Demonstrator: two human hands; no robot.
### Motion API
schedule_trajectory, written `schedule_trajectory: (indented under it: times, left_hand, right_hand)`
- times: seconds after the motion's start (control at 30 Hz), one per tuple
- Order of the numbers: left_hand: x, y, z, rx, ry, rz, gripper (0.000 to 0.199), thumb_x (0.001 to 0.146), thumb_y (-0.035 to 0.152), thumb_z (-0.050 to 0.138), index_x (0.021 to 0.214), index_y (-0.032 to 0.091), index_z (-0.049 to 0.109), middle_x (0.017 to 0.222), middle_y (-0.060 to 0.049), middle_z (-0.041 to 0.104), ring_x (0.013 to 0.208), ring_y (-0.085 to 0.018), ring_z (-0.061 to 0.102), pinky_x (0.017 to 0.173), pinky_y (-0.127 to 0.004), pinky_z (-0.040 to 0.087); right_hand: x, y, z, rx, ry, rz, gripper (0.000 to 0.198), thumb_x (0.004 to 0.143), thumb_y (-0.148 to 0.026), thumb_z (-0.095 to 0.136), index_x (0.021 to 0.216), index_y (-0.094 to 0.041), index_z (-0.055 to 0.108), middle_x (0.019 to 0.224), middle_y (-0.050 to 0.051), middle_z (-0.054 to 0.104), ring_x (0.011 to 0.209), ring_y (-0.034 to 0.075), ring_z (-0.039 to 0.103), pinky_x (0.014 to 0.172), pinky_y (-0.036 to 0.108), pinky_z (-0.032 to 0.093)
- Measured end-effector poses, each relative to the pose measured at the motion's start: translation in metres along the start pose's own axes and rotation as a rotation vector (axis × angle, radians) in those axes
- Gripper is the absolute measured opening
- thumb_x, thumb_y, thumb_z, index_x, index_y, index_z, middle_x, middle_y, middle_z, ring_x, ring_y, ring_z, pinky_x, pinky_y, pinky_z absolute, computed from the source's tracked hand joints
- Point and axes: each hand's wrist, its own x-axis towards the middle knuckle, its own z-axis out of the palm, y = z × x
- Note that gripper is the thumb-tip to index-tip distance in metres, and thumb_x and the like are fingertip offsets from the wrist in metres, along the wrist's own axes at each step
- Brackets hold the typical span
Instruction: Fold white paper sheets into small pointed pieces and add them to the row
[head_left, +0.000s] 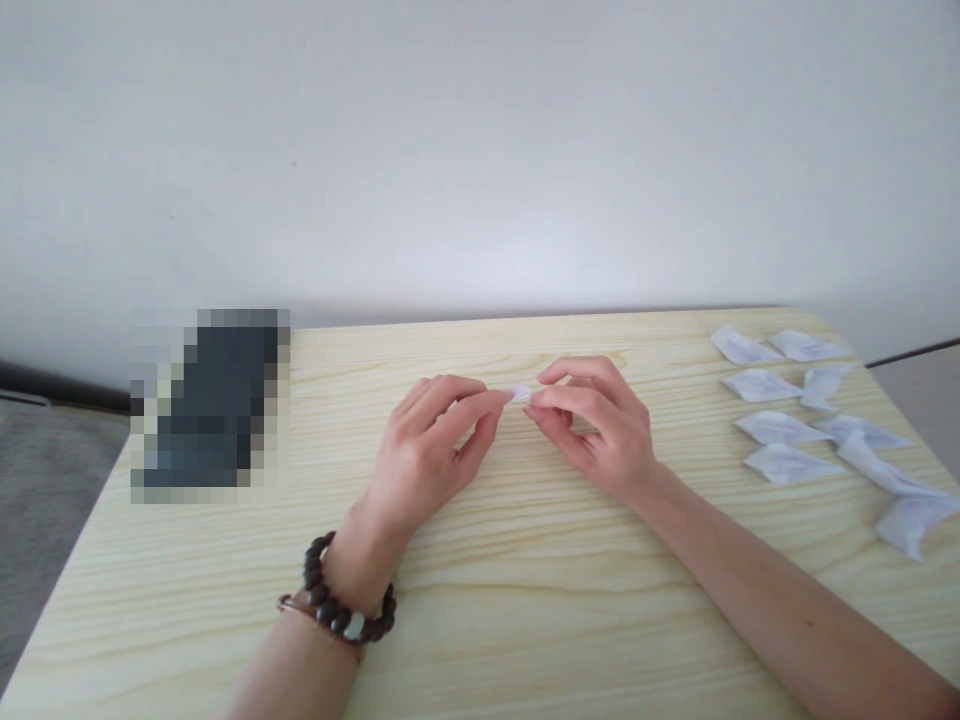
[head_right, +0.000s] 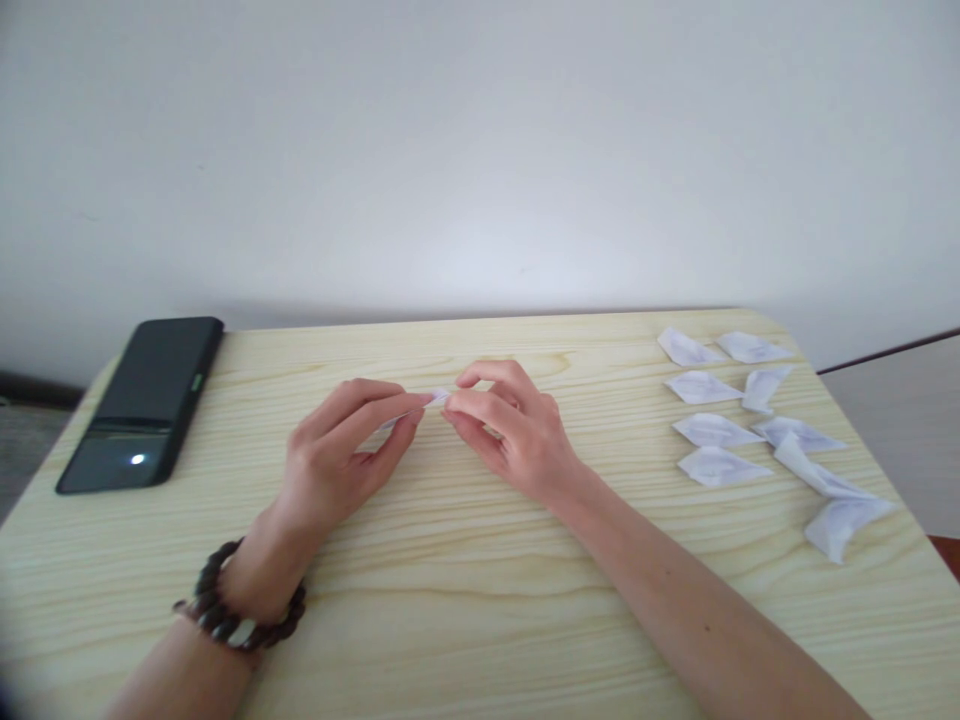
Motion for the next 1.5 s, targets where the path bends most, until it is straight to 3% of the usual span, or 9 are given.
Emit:
schedule_trajectory:
  times: [0.23,0.63,1.0,1.27,1.5]
  left_hand:
    - [0.0008,0.0072,0.0002,-0.192,-0.01,-0.138,0.018,0.083,0.007,0.061,0.096,0.016,0.067,0.087,-0.003,0.067,0.075,-0.01,0.064,0.067,-0.02,0.052]
    - [0.0006,0.0077,0.0006,-0.219,-0.024,-0.166,0.016,0.082,0.008,0.061,0.094,0.016,0.069,0.086,-0.003,0.068,0.072,-0.01,0.064,0.065,-0.02,0.052]
    - [-0.0027,0.0017,0.0038,-0.094,-0.034,-0.044,0.017,0.081,0.008,0.063,0.094,0.018,0.07,0.083,-0.003,0.067,0.075,-0.013,0.061,0.068,-0.026,0.05]
    - [0.0017,0.001,0.0,0.043,-0.092,0.026,0.013,0.084,0.012,0.062,0.091,0.021,0.068,0.081,-0.001,0.069,0.073,-0.014,0.061,0.073,-0.033,0.044]
    - [0.0037,0.0036,-0.0013,0.061,-0.075,0.03,0.008,0.082,0.013,0.064,0.084,0.021,0.067,0.077,0.0,0.069,0.072,-0.015,0.061,0.073,-0.034,0.042]
  right_hand:
    - [-0.0007,-0.0007,-0.0001,-0.063,0.003,0.037,0.021,0.084,-0.013,0.065,0.1,-0.027,0.064,0.095,0.002,0.059,0.069,0.009,0.059,0.052,0.021,0.048]
    - [-0.0031,0.0001,0.0024,-0.059,0.027,0.045,0.023,0.084,-0.011,0.067,0.099,-0.028,0.067,0.094,0.001,0.057,0.056,0.005,0.053,0.047,0.021,0.046]
    - [-0.0018,-0.0013,0.0014,-0.063,-0.093,0.087,0.003,0.088,-0.019,0.063,0.089,-0.021,0.064,0.097,0.004,0.059,0.06,0.006,0.056,0.052,0.02,0.047]
    - [0.0,-0.0025,0.0002,-0.122,-0.224,0.074,0.007,0.094,-0.02,0.053,0.09,-0.019,0.058,0.102,0.005,0.06,0.064,0.008,0.058,0.058,0.022,0.048]
    - [-0.0001,-0.0041,-0.0005,-0.116,-0.212,0.036,0.006,0.092,-0.018,0.055,0.089,-0.018,0.06,0.098,0.005,0.06,0.064,0.007,0.059,0.057,0.022,0.047]
